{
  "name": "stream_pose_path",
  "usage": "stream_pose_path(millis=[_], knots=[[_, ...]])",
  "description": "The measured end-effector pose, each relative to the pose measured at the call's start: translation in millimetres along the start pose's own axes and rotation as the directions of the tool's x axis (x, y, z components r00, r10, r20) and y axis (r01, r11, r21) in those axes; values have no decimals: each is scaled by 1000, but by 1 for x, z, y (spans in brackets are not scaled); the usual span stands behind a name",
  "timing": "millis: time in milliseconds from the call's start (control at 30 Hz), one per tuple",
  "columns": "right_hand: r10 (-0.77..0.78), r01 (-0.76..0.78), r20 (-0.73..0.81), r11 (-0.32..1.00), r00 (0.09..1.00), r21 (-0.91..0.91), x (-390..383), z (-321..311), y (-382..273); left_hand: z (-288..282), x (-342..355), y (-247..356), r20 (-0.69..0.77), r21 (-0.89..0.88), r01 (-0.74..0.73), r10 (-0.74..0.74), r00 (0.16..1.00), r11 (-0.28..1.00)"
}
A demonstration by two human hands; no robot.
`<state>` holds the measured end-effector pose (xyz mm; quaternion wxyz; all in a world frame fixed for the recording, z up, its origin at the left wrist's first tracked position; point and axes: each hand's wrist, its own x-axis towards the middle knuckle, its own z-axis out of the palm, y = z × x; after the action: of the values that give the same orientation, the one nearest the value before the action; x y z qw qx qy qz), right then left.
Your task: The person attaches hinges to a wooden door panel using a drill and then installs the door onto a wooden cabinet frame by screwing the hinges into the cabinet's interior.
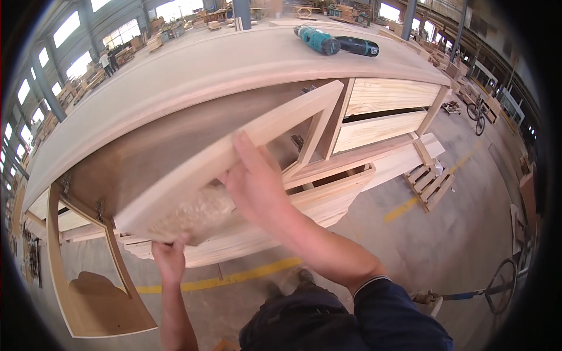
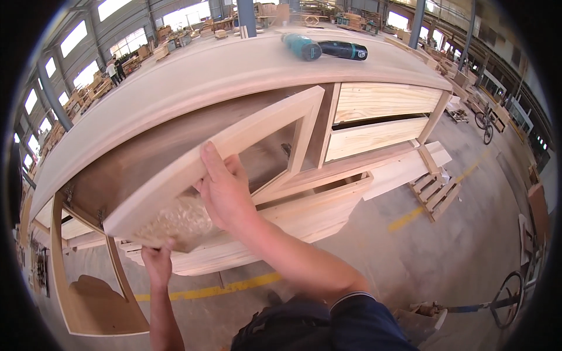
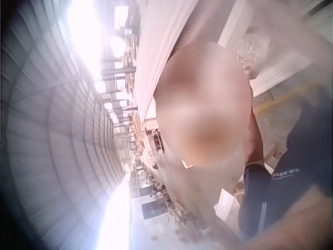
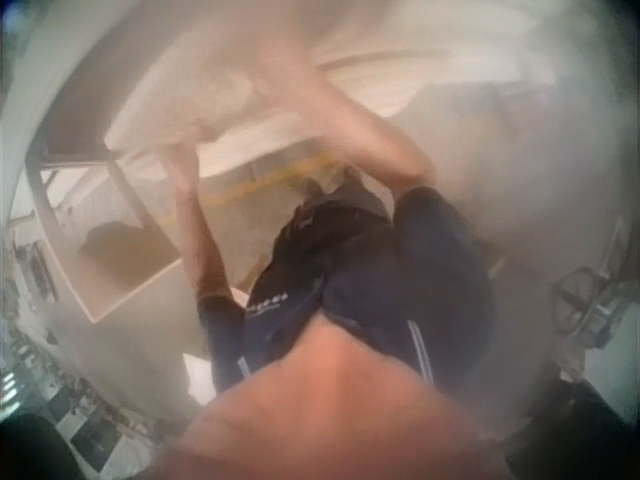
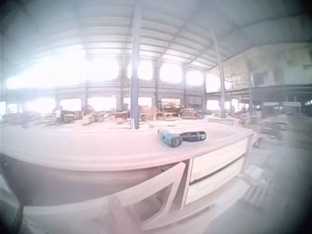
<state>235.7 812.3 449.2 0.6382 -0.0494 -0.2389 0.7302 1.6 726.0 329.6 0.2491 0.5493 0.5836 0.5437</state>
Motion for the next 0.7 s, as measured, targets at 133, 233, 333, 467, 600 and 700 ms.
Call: stream_pose_path(millis=[133,233,333,467,600,700], knots=[[57,-78,-127,983,990,-167,30,6,11,-8,68,-31,-16,-91,-38,37,999,995],[68,-98,-140,970,988,-223,49,12,14,1,99,-42,-18,-163,-38,36,999,986],[-70,62,-18,961,997,-269,54,-9,1,13,122,-28,81,-177,-2,16,997,984],[-220,230,65,934,973,-275,48,-21,-7,-28,152,-100,-115,-181,103,-125,985,978],[-249,323,286,914,925,-247,17,-34,-15,-74,173,-158,-230,473,181,-77,970,862],[-259,321,232,903,937,-286,-7,-32,-30,-74,193,-188,-155,598,89,7,988,796]])
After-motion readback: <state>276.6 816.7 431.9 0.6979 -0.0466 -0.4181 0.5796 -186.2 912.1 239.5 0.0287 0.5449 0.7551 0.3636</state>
